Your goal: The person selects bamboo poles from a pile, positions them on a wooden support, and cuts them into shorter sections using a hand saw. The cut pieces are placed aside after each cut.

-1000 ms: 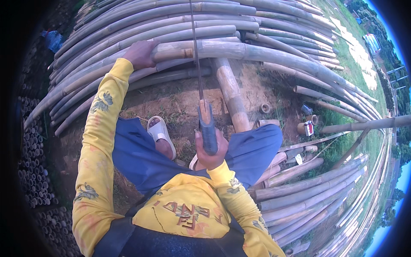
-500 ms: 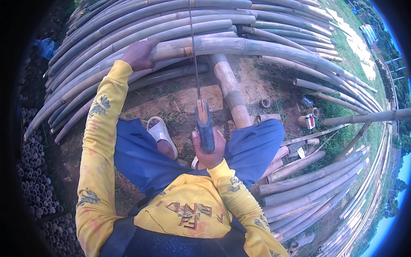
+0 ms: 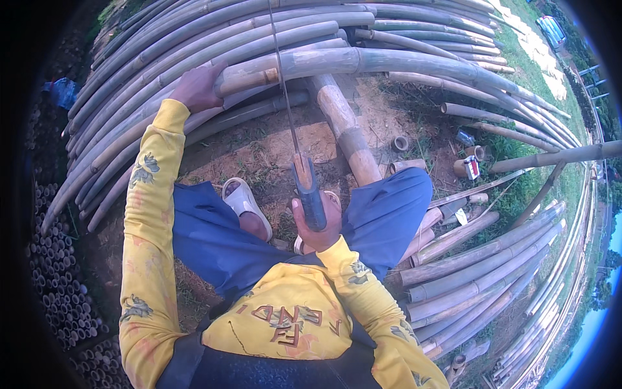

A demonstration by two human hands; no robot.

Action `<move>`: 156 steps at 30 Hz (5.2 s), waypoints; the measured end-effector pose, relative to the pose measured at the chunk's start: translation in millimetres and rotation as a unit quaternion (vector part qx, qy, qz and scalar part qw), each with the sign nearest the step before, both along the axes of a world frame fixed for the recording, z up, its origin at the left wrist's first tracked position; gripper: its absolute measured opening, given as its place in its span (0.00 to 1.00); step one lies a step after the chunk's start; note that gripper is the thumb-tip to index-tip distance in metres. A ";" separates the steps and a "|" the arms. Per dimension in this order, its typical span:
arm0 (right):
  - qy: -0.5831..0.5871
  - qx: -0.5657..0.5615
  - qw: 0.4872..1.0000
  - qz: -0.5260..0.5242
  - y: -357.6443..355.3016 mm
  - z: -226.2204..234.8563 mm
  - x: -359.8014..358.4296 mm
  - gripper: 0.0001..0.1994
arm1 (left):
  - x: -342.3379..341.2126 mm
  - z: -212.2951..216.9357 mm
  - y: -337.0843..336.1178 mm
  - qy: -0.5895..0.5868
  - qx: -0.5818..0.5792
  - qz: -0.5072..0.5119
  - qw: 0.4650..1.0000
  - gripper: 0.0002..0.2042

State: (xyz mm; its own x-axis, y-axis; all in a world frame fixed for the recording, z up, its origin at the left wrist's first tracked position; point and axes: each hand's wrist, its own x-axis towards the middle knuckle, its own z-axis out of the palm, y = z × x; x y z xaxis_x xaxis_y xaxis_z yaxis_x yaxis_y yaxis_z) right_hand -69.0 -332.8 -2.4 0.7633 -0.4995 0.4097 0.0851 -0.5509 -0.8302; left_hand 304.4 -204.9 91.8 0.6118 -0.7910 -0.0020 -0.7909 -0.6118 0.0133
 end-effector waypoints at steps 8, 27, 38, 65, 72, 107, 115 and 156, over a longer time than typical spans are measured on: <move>0.020 0.019 1.000 0.004 -4.5 -2.6 -6.9 0.11 | -4.4 -15.1 -14.6 -0.052 0.026 0.005 0.998 0.37; -0.095 0.124 0.983 -0.099 -59.5 22.7 -32.1 0.05 | -18.8 -92.7 -18.5 -0.172 -0.037 -0.032 0.984 0.29; 0.116 -0.205 0.911 -0.340 -94.2 48.7 -220.2 0.05 | -38.7 -53.4 20.5 -0.154 -0.116 -0.067 0.979 0.42; 0.301 -0.046 0.948 -0.092 -196.6 3.9 -138.8 0.26 | -122.9 -48.4 86.9 0.222 0.039 0.072 0.972 0.15; 0.062 -0.469 0.851 0.227 -56.1 120.7 73.7 0.28 | -161.3 -45.8 55.1 0.145 0.019 0.001 0.989 0.12; -0.029 -0.447 0.842 0.301 -22.3 128.0 189.6 0.24 | -95.5 12.8 132.4 -0.157 -0.169 0.043 0.972 0.31; -0.031 -0.422 0.852 0.309 -2.8 124.0 219.4 0.22 | -71.7 2.3 153.6 -0.167 -0.173 0.068 0.968 0.32; 0.150 -0.303 0.881 0.332 -91.1 65.0 317.1 0.21 | 14.6 -15.5 39.8 0.113 0.006 0.086 0.990 0.46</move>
State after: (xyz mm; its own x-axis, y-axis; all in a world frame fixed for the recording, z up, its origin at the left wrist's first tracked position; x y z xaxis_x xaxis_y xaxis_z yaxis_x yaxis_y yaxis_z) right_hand 248.1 -423.9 62.5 0.9243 0.3379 0.1776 0.3817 -0.8123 -0.4411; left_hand 319.0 -165.1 76.3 0.7203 -0.6742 -0.1630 -0.6528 -0.7384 0.1693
